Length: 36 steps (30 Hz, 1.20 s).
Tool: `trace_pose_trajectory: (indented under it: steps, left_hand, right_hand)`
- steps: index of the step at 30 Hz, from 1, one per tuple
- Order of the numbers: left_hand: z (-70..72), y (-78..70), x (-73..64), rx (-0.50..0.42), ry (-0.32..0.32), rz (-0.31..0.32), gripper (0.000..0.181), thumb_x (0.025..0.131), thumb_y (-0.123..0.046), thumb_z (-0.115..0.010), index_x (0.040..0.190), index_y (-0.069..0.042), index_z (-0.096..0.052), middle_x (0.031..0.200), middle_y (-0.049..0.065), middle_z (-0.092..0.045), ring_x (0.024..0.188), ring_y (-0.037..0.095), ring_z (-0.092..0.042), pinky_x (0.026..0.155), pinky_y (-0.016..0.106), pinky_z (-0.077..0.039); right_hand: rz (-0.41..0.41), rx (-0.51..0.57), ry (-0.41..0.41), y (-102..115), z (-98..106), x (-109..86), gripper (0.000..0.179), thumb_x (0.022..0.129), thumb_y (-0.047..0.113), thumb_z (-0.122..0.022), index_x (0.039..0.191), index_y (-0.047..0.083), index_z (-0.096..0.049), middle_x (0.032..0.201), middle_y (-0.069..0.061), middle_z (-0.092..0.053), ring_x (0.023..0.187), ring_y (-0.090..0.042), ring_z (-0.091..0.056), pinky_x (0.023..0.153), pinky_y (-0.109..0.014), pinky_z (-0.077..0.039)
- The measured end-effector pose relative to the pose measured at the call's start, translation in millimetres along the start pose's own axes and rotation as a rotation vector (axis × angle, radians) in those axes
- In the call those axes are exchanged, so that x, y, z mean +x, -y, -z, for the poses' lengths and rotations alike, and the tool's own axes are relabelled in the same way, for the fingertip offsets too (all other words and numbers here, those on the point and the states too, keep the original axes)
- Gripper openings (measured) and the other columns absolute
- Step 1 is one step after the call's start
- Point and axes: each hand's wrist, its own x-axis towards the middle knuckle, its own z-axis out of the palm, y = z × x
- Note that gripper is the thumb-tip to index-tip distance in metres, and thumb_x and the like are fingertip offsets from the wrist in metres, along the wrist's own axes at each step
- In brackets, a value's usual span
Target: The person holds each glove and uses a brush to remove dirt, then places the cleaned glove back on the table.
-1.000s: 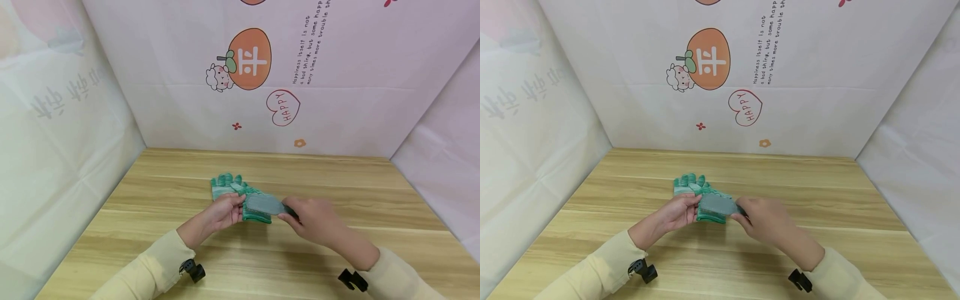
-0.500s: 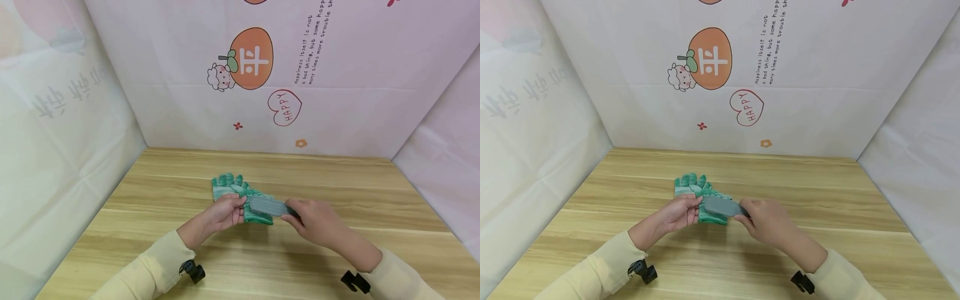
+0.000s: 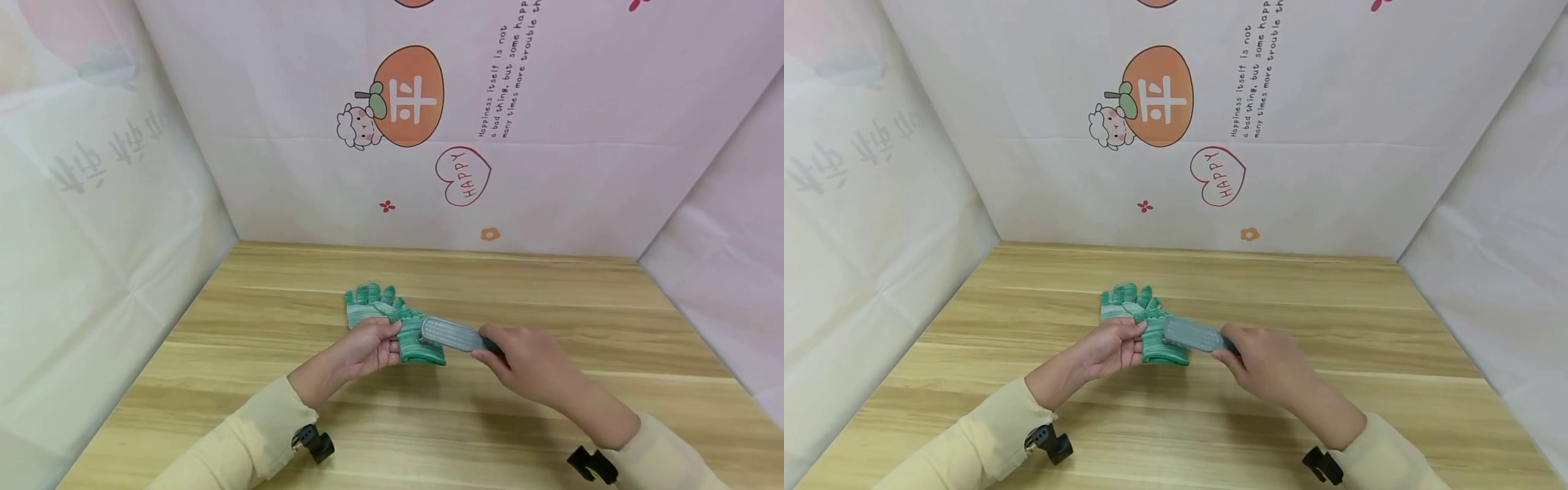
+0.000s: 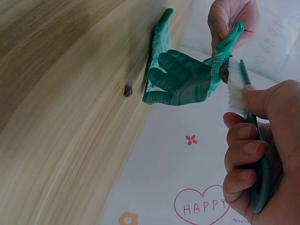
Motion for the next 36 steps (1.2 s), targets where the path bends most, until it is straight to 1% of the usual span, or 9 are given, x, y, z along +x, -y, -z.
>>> trace_pose_trajectory:
  steps: [3,7,11,16,19,21,24,29,36]
  left_hand:
    - [1.3,-0.1,-0.5,0.009,-0.001,0.000,0.030,0.107,-0.008,-0.030,0.123,0.013,-0.044,0.101,0.011,-0.067,0.097,0.020,-0.066,0.088,0.036,-0.052]
    - [2.3,-0.2,-1.1,0.011,-0.002,-0.001,0.030,0.107,-0.009,-0.030,0.122,0.012,-0.045,0.101,0.011,-0.067,0.096,0.019,-0.066,0.089,0.036,-0.052]
    - [1.9,-0.4,-1.3,0.003,-0.003,0.004,0.026,0.107,-0.008,-0.029,0.112,0.007,-0.050,0.096,0.009,-0.067,0.090,0.016,-0.066,0.083,0.032,-0.054]
    - [-0.1,-0.8,-1.6,-0.006,0.007,0.010,0.024,0.107,-0.008,-0.029,0.096,-0.001,-0.050,0.089,0.006,-0.065,0.081,0.011,-0.063,0.072,0.027,-0.053]
    - [-2.1,-0.3,-1.0,-0.001,0.016,0.013,0.025,0.107,-0.007,-0.029,0.093,-0.003,-0.050,0.089,0.006,-0.064,0.080,0.011,-0.063,0.071,0.027,-0.053]
    - [-3.3,0.4,-0.2,0.007,0.023,0.015,0.026,0.107,-0.007,-0.029,0.094,-0.003,-0.051,0.089,0.006,-0.063,0.081,0.012,-0.063,0.071,0.027,-0.053]
    - [-5.2,1.0,0.6,0.010,0.031,0.018,0.025,0.107,-0.007,-0.027,0.101,-0.001,-0.051,0.092,0.006,-0.063,0.085,0.013,-0.064,0.072,0.026,-0.053]
    - [-5.9,0.8,0.3,0.016,0.032,0.015,0.025,0.107,-0.007,-0.026,0.109,0.002,-0.049,0.095,0.007,-0.063,0.088,0.014,-0.065,0.074,0.027,-0.054]
    - [-4.0,-1.1,-2.8,0.032,0.024,0.019,0.025,0.107,-0.008,-0.028,0.106,0.002,-0.051,0.093,0.006,-0.065,0.087,0.014,-0.066,0.075,0.028,-0.055]
  right_hand:
    - [-0.015,0.007,0.012,-1,1,-1.0,0.019,0.091,0.025,-0.070,0.093,0.009,-0.060,0.063,0.014,-0.042,0.051,0.000,-0.034,0.044,-0.019,-0.029]
    - [-0.032,0.012,0.022,0,3,-2.2,0.019,0.092,0.025,-0.070,0.095,0.008,-0.061,0.064,0.014,-0.044,0.051,0.000,-0.035,0.044,-0.019,-0.030]
    - [-0.031,0.010,0.017,0,4,-1.8,0.020,0.092,0.026,-0.069,0.096,0.008,-0.061,0.064,0.014,-0.045,0.051,0.000,-0.036,0.044,-0.019,-0.030]
    - [-0.004,0.019,-0.021,3,7,1.7,0.020,0.091,0.025,-0.070,0.096,0.008,-0.060,0.062,0.014,-0.041,0.050,0.001,-0.035,0.043,-0.019,-0.030]
    - [0.012,0.014,-0.036,7,8,6.2,0.020,0.091,0.026,-0.071,0.095,0.010,-0.059,0.062,0.015,-0.039,0.050,0.001,-0.034,0.043,-0.019,-0.029]
    - [0.020,0.009,-0.033,10,7,9.9,0.021,0.091,0.028,-0.070,0.095,0.011,-0.059,0.062,0.015,-0.039,0.050,0.001,-0.034,0.042,-0.019,-0.029]
    - [0.037,0.010,-0.021,15,6,14.6,0.021,0.091,0.029,-0.071,0.094,0.011,-0.060,0.062,0.015,-0.040,0.050,0.000,-0.035,0.042,-0.019,-0.029]
    - [0.068,0.020,-0.022,18,3,16.4,0.020,0.090,0.026,-0.071,0.096,0.010,-0.061,0.064,0.015,-0.043,0.051,0.000,-0.036,0.042,-0.019,-0.028]
    - [0.072,0.027,-0.022,14,2,14.1,0.019,0.091,0.026,-0.071,0.091,0.012,-0.058,0.062,0.015,-0.037,0.050,0.001,-0.032,0.043,-0.019,-0.026]
